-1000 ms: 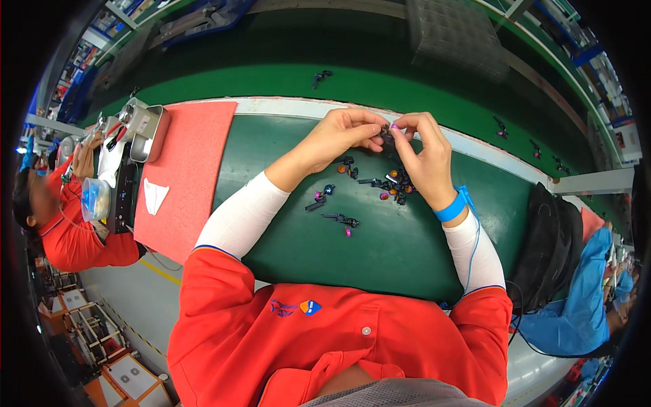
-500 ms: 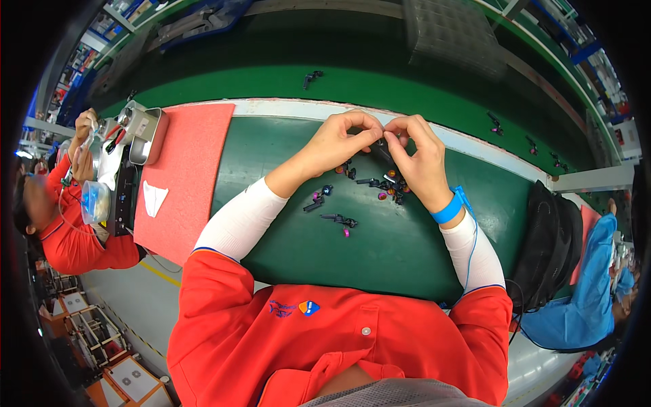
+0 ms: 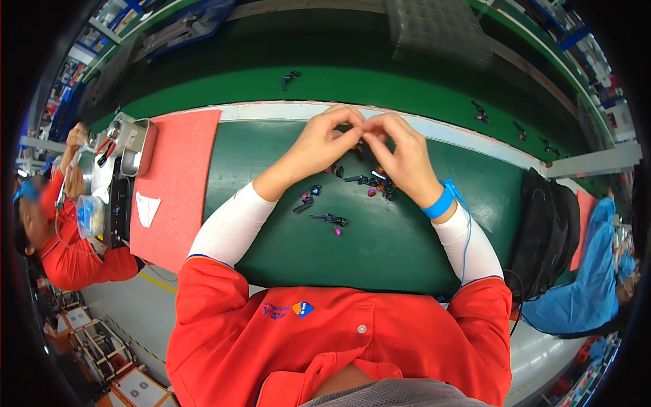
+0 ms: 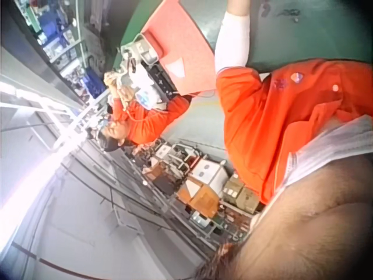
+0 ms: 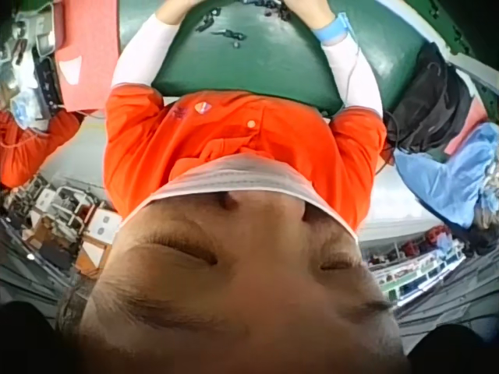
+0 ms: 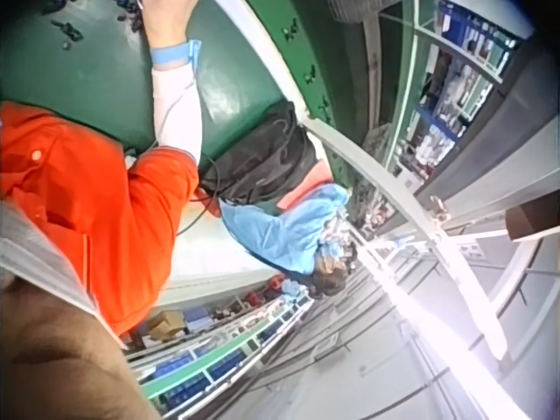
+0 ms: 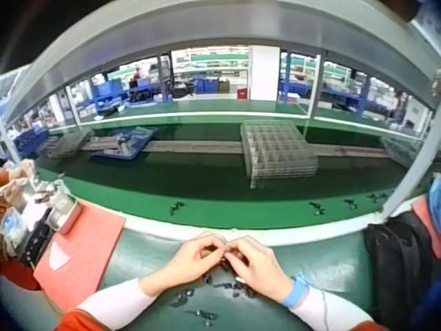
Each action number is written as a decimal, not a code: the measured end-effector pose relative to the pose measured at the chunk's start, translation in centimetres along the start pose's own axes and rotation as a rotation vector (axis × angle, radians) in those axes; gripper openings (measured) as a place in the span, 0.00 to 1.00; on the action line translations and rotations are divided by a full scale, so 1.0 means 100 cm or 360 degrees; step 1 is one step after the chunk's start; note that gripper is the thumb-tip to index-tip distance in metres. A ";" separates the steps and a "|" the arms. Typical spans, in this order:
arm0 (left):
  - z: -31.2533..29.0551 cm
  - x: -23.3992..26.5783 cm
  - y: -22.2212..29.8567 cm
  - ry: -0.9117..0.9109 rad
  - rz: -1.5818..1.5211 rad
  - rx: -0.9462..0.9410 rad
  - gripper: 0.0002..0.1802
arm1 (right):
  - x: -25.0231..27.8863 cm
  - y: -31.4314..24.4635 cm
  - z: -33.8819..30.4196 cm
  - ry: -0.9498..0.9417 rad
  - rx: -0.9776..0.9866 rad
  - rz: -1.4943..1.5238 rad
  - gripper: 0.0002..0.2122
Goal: Assembling small electronic components on a production line.
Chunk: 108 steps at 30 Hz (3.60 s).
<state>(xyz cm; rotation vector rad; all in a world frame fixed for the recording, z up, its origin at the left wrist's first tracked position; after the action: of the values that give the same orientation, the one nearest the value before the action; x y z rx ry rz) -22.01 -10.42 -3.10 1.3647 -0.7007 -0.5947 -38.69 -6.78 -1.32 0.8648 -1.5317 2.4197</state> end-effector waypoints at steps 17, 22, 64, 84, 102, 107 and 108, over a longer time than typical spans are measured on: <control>-0.002 0.010 0.012 -0.0108 -0.1078 0.0291 0.05 | 0.012 -0.002 0.006 0.0046 0.0415 -0.0320 0.10; -0.001 0.007 0.005 -0.0134 -0.0427 0.0183 0.07 | 0.010 0.004 0.004 -0.0032 0.0593 -0.0739 0.08; 0.001 -0.003 -0.002 0.0089 -0.0457 0.0015 0.15 | 0.016 0.007 -0.001 -0.0248 -0.0718 0.1335 0.07; -0.001 -0.001 0.007 0.0056 -0.0830 0.0178 0.18 | 0.006 -0.001 -0.001 0.0014 -0.0388 0.0617 0.11; -0.002 -0.003 0.014 -0.0046 -0.0781 0.0264 0.25 | 0.012 -0.003 0.005 -0.0270 -0.0245 0.0931 0.10; 0.007 0.034 -0.014 0.0536 0.0032 0.0068 0.17 | 0.020 0.005 0.006 -0.0196 -0.0282 -0.0146 0.06; 0.010 0.045 -0.020 0.0544 0.0036 0.0064 0.17 | 0.017 0.006 0.006 -0.0199 -0.0274 -0.0147 0.06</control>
<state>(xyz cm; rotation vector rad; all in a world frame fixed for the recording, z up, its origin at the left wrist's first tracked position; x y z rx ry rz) -19.69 -14.64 -4.59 1.4491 -0.4520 -0.3185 -40.11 -7.85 -0.68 1.0427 -1.6738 2.1697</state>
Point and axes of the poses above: each hand's wrist, its own z-axis towards the middle knuckle, its own x-axis out of the back of the hand, y = z × x, the point moved 1 cm from there along z, towards the middle knuckle, and after that the axes turned 15 degrees about -y, right-handed, at the moved point
